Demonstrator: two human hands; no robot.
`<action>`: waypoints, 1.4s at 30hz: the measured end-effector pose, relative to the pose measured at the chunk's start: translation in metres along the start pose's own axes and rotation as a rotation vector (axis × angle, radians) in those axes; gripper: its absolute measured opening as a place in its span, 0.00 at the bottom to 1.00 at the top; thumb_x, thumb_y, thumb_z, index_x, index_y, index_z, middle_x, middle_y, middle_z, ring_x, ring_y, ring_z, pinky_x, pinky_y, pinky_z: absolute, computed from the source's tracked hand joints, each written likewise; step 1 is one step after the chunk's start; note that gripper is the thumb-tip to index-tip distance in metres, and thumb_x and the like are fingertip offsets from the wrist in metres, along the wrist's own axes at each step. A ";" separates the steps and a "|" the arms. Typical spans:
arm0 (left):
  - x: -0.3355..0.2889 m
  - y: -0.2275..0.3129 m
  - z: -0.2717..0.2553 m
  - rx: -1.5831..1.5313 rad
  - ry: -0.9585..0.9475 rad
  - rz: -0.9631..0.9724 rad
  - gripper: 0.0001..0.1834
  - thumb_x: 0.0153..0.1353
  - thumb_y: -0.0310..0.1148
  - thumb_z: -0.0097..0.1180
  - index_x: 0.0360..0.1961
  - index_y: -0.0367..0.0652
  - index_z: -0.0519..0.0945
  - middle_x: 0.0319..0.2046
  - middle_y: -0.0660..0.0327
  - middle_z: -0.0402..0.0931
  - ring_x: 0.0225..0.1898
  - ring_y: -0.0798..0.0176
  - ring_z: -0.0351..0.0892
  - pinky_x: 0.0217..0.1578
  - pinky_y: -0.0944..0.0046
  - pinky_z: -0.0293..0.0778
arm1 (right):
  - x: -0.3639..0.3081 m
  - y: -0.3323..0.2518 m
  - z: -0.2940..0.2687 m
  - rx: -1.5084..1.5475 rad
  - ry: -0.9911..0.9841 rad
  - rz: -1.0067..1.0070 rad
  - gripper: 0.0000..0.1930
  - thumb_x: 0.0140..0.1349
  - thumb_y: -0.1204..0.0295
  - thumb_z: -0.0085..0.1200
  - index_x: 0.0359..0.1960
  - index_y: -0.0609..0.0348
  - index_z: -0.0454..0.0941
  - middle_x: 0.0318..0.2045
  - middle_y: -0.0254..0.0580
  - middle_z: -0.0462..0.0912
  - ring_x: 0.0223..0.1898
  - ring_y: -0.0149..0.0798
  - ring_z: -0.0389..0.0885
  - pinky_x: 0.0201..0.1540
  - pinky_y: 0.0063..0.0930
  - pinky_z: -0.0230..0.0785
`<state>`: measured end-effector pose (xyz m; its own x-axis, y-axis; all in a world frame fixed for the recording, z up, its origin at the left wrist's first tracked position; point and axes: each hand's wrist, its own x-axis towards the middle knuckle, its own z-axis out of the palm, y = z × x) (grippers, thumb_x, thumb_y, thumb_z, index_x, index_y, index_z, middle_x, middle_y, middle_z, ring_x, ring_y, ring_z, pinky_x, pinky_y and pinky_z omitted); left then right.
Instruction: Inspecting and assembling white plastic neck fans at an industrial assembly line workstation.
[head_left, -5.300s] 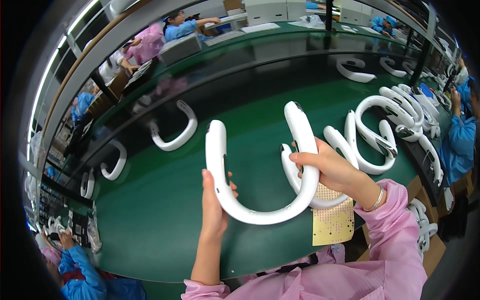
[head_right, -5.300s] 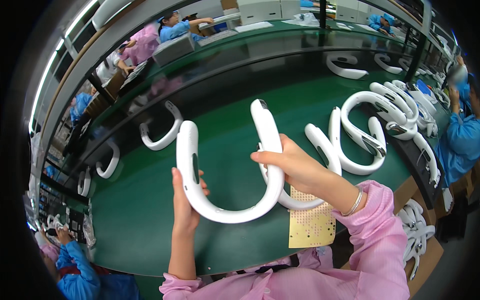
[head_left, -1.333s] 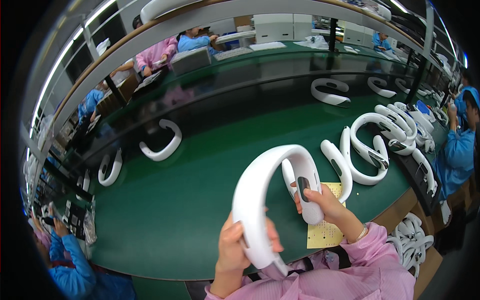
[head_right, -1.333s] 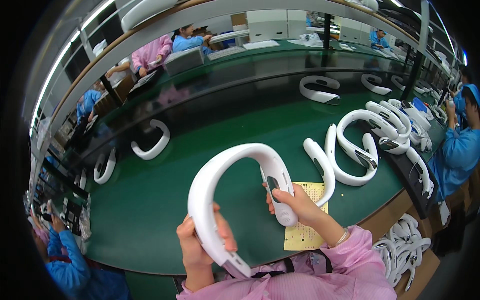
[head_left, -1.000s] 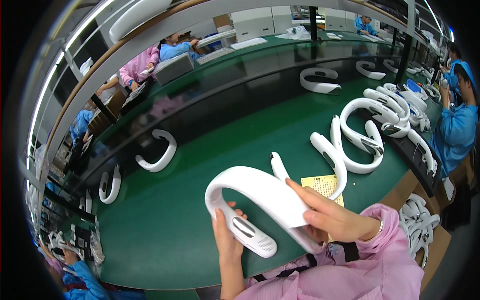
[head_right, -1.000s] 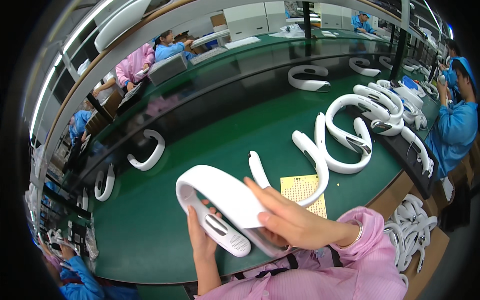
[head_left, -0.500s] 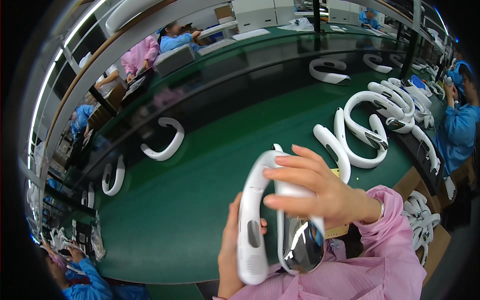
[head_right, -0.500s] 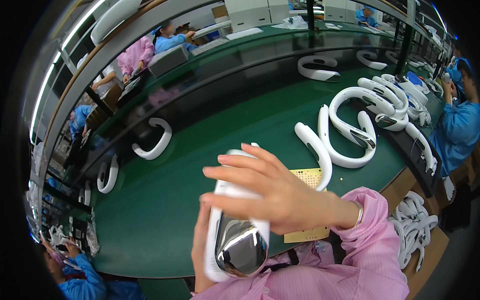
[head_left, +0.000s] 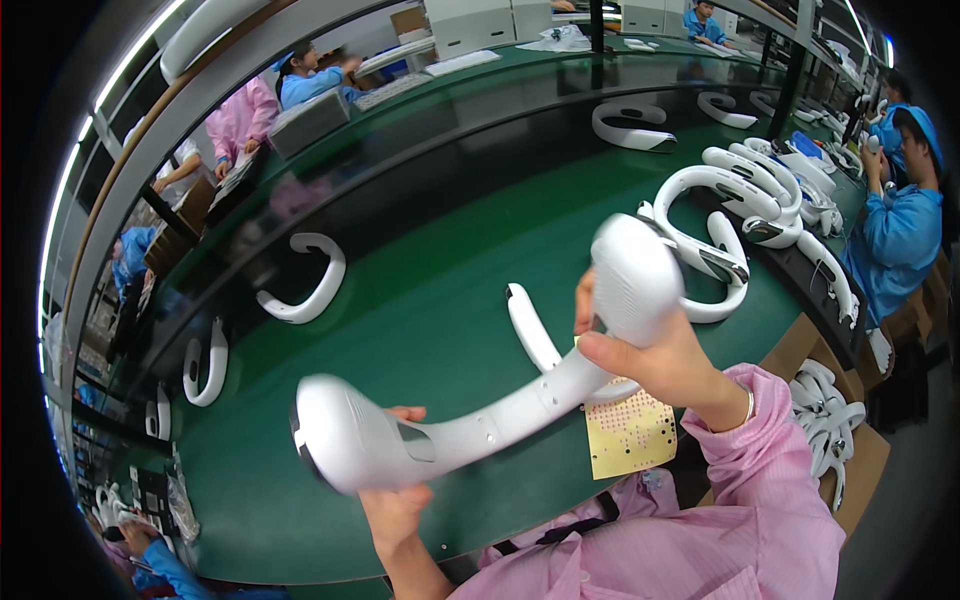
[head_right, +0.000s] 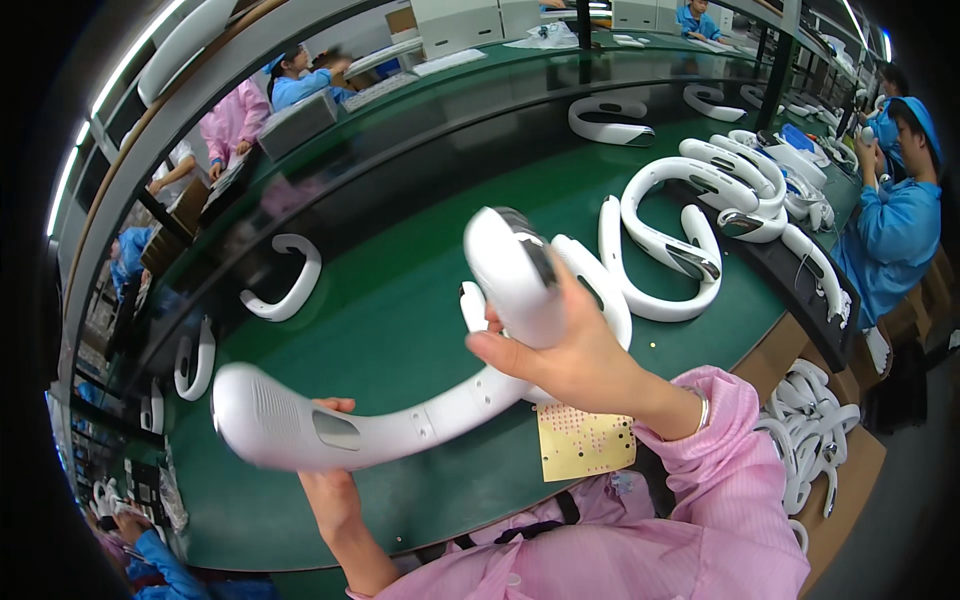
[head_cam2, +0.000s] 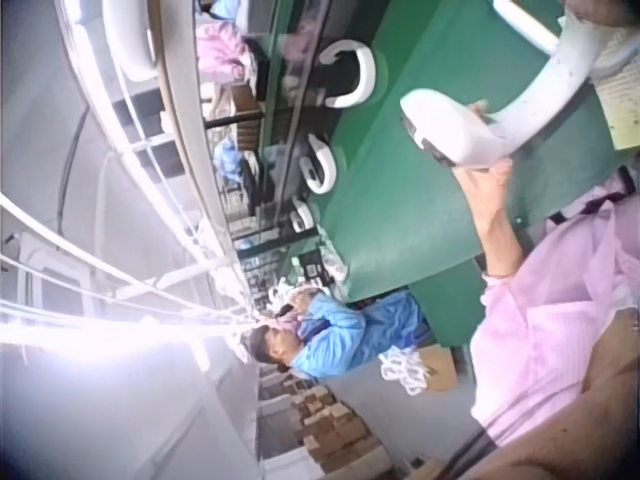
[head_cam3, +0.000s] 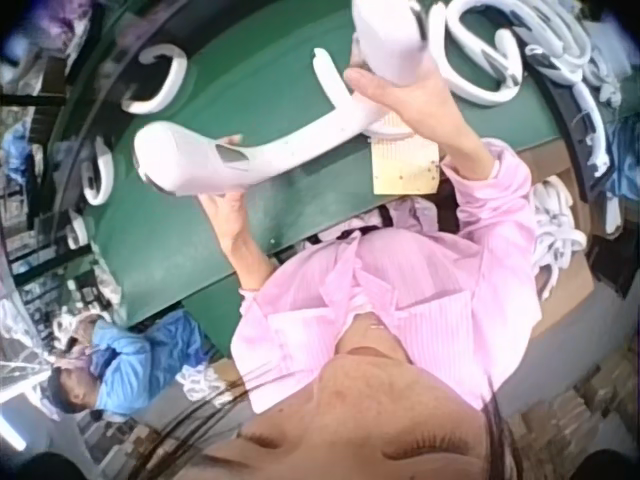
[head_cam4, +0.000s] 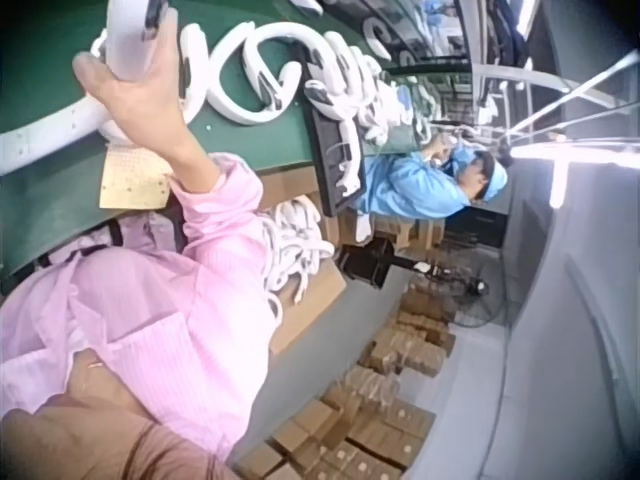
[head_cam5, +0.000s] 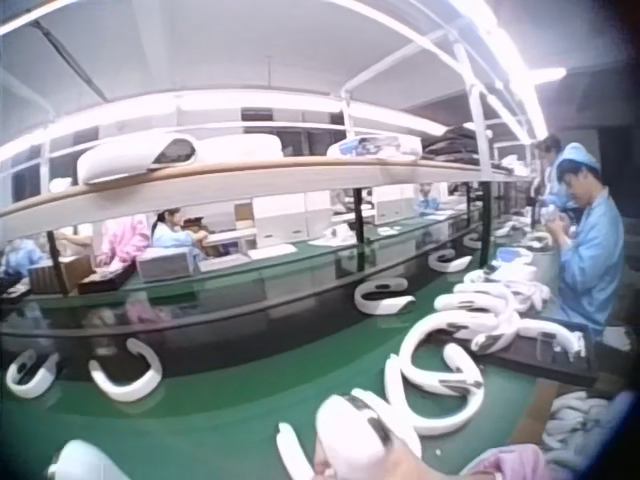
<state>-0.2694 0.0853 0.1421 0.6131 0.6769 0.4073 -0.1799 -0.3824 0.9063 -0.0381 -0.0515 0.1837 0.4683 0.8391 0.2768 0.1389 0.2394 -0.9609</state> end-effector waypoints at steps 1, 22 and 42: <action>0.003 -0.001 0.005 -0.168 0.042 -0.098 0.38 0.53 0.64 0.50 0.46 0.38 0.65 0.38 0.57 0.66 0.41 0.62 0.67 0.41 0.60 0.68 | 0.003 -0.004 0.001 -0.006 -0.044 0.057 0.22 0.61 0.57 0.53 0.49 0.59 0.64 0.36 0.35 0.71 0.39 0.27 0.71 0.38 0.21 0.66; 0.022 -0.026 0.056 -0.934 0.526 -0.517 0.25 0.65 0.46 0.44 0.60 0.49 0.59 0.43 0.59 0.67 0.39 0.62 0.71 0.46 0.54 0.71 | 0.012 0.038 0.056 0.796 0.209 0.412 0.17 0.60 0.71 0.53 0.48 0.57 0.62 0.39 0.39 0.69 0.40 0.32 0.71 0.46 0.32 0.67; 0.071 -0.032 0.023 -0.357 0.416 -0.410 0.25 0.48 0.23 0.55 0.50 0.31 0.70 0.23 0.63 0.69 0.12 0.76 0.64 0.11 0.75 0.61 | -0.007 0.045 0.055 -1.018 -0.741 0.057 0.19 0.43 0.75 0.56 0.39 0.68 0.68 0.26 0.57 0.78 0.24 0.55 0.79 0.29 0.41 0.74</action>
<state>-0.2020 0.1311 0.1392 0.3518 0.9355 -0.0326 -0.2827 0.1393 0.9491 -0.0835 -0.0194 0.1387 -0.0593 0.9868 -0.1508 0.8973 -0.0135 -0.4412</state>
